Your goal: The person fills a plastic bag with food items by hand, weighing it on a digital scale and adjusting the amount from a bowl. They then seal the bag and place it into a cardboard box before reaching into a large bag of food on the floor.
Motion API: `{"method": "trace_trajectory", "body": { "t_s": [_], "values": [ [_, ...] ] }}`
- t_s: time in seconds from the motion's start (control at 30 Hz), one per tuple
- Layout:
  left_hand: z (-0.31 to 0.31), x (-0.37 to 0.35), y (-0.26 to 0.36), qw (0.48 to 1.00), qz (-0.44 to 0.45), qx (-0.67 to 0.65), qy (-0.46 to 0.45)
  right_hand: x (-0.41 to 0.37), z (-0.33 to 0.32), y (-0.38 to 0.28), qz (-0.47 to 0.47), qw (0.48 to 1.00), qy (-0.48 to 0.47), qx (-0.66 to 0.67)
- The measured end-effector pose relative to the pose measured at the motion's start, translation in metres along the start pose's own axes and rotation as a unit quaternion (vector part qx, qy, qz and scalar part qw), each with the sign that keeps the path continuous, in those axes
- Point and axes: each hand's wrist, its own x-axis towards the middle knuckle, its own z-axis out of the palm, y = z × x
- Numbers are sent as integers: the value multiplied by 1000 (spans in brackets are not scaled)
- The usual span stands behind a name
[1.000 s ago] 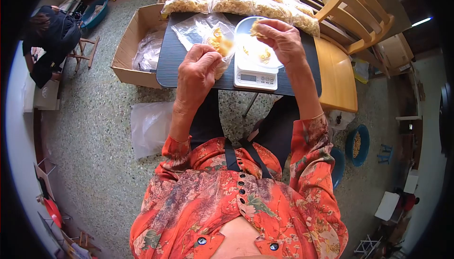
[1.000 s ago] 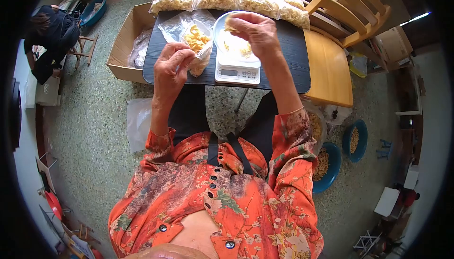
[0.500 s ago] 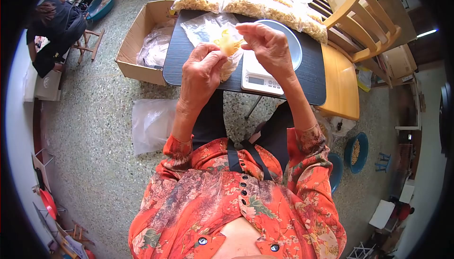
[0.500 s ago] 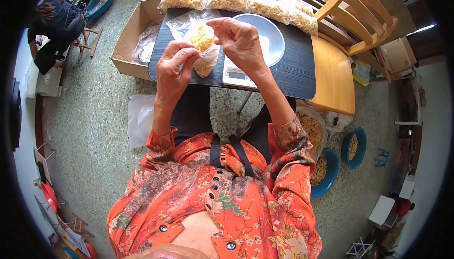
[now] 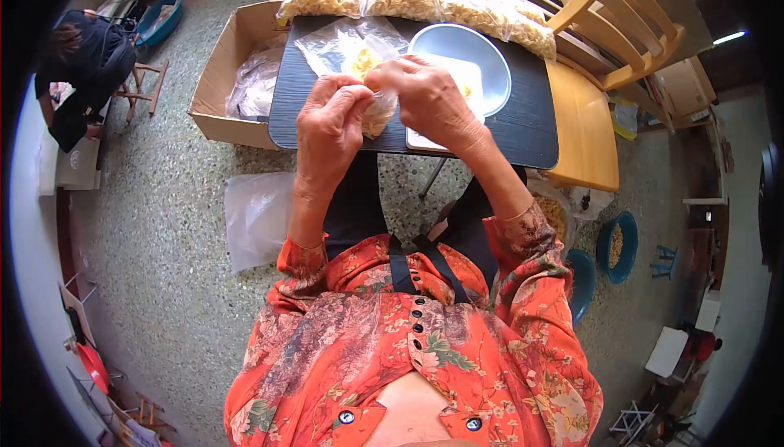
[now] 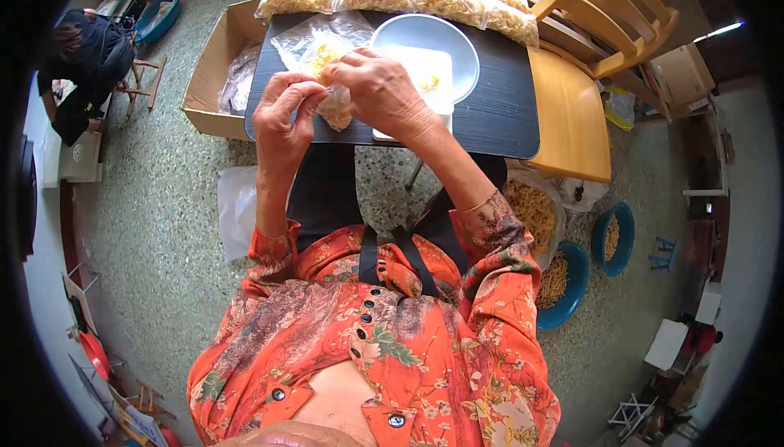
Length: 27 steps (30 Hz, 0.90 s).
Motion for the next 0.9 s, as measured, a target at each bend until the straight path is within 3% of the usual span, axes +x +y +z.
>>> {"method": "trace_trajectory", "body": {
  "t_s": [0.07,0.13,0.23,0.27,0.33,0.47,0.6,0.7,0.9],
  "values": [
    [-2,1,0,1000,7,-2,-1,1,-9,12,7,994,77,74],
    [-2,0,1,1000,3,12,-1,-6,-33,27,97,992,74,14],
    [0,-1,-1,1000,11,19,0,-22,-64,51,198,966,-115,-122],
    [1,-1,-2,1000,11,16,-2,-25,-67,53,201,965,-115,-124],
    [2,-2,-2,1000,12,14,-5,-26,-70,61,222,928,-253,-161],
    [2,-1,0,1000,1,14,-12,-24,-60,74,242,894,-330,-184],
    [0,0,0,1000,-2,18,-12,-26,-45,79,270,874,-358,-188],
    [2,1,0,1000,4,19,-12,-31,-38,84,265,887,-317,-205],
    [5,0,-5,1000,10,14,-20,-27,-28,89,263,925,-250,-115]
  ]
}}
